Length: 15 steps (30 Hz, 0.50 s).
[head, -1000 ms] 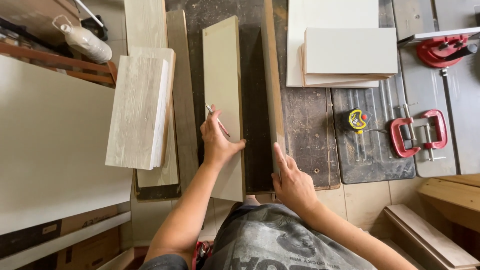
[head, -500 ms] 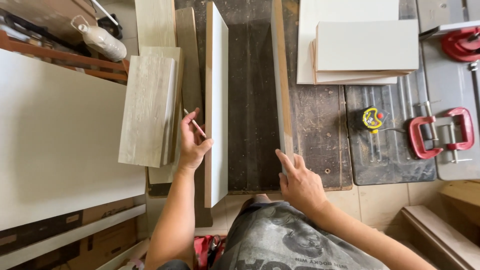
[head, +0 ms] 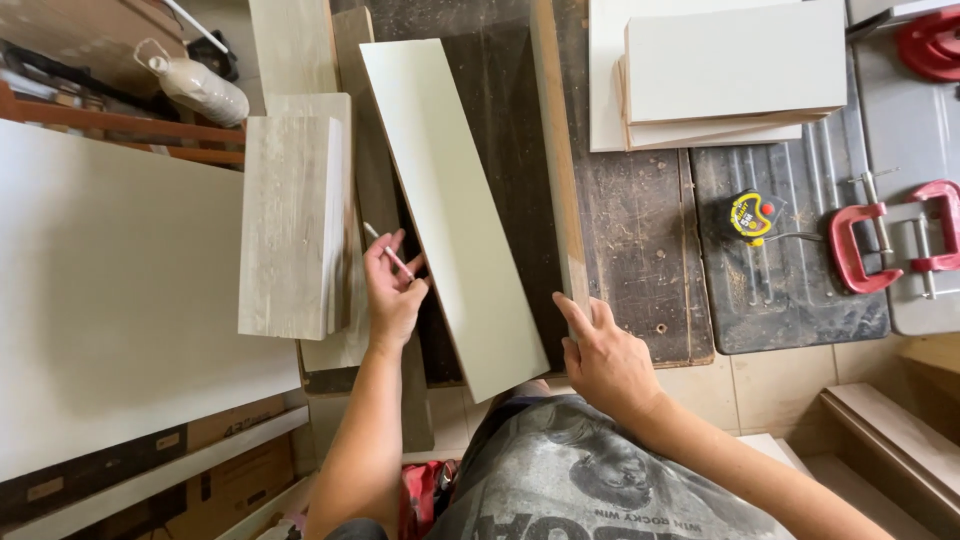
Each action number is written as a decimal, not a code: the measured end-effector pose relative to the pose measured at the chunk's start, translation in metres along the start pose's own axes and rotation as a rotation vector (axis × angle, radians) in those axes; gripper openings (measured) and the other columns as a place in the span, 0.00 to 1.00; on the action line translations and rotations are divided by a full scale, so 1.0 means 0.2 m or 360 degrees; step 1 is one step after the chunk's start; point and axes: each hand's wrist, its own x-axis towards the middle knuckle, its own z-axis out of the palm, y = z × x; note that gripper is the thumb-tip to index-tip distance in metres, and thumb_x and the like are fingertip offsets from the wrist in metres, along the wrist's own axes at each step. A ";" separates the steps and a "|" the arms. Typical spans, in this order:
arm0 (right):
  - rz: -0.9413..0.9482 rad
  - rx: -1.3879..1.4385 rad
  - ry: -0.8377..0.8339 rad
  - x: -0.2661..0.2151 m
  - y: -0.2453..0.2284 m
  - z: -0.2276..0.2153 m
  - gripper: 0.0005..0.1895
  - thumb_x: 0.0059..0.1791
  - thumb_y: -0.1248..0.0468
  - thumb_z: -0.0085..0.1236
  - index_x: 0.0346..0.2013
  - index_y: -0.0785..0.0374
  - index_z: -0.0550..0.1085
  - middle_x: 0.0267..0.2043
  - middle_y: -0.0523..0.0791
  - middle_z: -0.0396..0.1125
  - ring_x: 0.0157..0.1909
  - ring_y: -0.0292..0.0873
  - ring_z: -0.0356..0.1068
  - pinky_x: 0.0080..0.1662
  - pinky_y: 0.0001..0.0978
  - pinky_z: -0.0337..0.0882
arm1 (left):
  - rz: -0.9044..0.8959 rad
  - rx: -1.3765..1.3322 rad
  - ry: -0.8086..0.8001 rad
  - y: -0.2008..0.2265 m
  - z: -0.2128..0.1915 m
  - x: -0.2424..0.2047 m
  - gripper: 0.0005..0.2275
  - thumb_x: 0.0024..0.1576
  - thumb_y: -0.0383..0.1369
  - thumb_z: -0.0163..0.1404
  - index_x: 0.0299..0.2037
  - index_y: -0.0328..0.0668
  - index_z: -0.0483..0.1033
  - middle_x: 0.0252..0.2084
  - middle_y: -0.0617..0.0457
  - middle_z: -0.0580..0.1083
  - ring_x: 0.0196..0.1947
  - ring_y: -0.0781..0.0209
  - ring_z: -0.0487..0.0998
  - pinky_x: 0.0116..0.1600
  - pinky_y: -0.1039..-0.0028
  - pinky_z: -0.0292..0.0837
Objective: The person is organizing and checking various wooden boards on a workbench, inspecting their surfaces and marking them with a pencil.
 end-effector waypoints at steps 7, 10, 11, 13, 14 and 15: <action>-0.0017 0.0042 -0.0016 0.00 0.00 -0.03 0.37 0.51 0.55 0.50 0.75 0.33 0.55 0.60 0.50 0.61 0.36 0.70 0.78 0.41 0.63 0.81 | -0.0018 0.0033 -0.0029 0.04 0.18 -0.03 0.40 0.44 0.10 0.44 0.71 0.41 0.53 0.75 0.33 0.58 0.63 0.31 0.75 0.55 0.56 0.84; -0.0031 0.0082 -0.0018 0.00 -0.01 -0.05 0.37 0.51 0.53 0.51 0.75 0.34 0.54 0.61 0.51 0.60 0.37 0.72 0.78 0.42 0.65 0.80 | 0.0047 -0.0008 -0.0052 0.09 0.24 -0.03 0.40 0.45 0.10 0.45 0.71 0.42 0.52 0.75 0.32 0.58 0.64 0.29 0.73 0.56 0.55 0.84; -0.0032 0.0072 -0.0016 -0.01 -0.03 -0.06 0.37 0.51 0.53 0.51 0.75 0.34 0.54 0.61 0.51 0.60 0.37 0.72 0.78 0.42 0.65 0.80 | 0.0051 -0.0017 -0.0049 0.12 0.28 -0.03 0.40 0.45 0.10 0.45 0.71 0.42 0.52 0.75 0.32 0.58 0.64 0.29 0.73 0.56 0.55 0.84; -0.0095 0.0126 0.0026 -0.01 -0.04 -0.08 0.40 0.51 0.43 0.52 0.77 0.38 0.53 0.68 0.54 0.56 0.43 0.73 0.77 0.44 0.65 0.80 | 0.0066 -0.0054 -0.0144 0.19 0.36 -0.04 0.40 0.45 0.10 0.46 0.72 0.42 0.53 0.75 0.32 0.58 0.66 0.24 0.70 0.57 0.49 0.81; -0.0103 0.0105 0.0031 -0.01 -0.04 -0.08 0.40 0.51 0.43 0.52 0.77 0.38 0.53 0.68 0.54 0.56 0.43 0.73 0.77 0.44 0.65 0.80 | 0.0078 -0.0072 -0.0135 0.23 0.41 -0.05 0.40 0.45 0.10 0.46 0.72 0.42 0.53 0.75 0.32 0.58 0.66 0.24 0.70 0.57 0.49 0.81; -0.0132 0.0146 0.0048 -0.01 -0.04 -0.09 0.44 0.50 0.38 0.53 0.77 0.41 0.52 0.70 0.56 0.53 0.47 0.74 0.76 0.45 0.66 0.79 | 0.0064 -0.0143 -0.0221 0.28 0.47 -0.06 0.40 0.45 0.11 0.47 0.72 0.41 0.53 0.75 0.31 0.56 0.68 0.21 0.65 0.59 0.45 0.79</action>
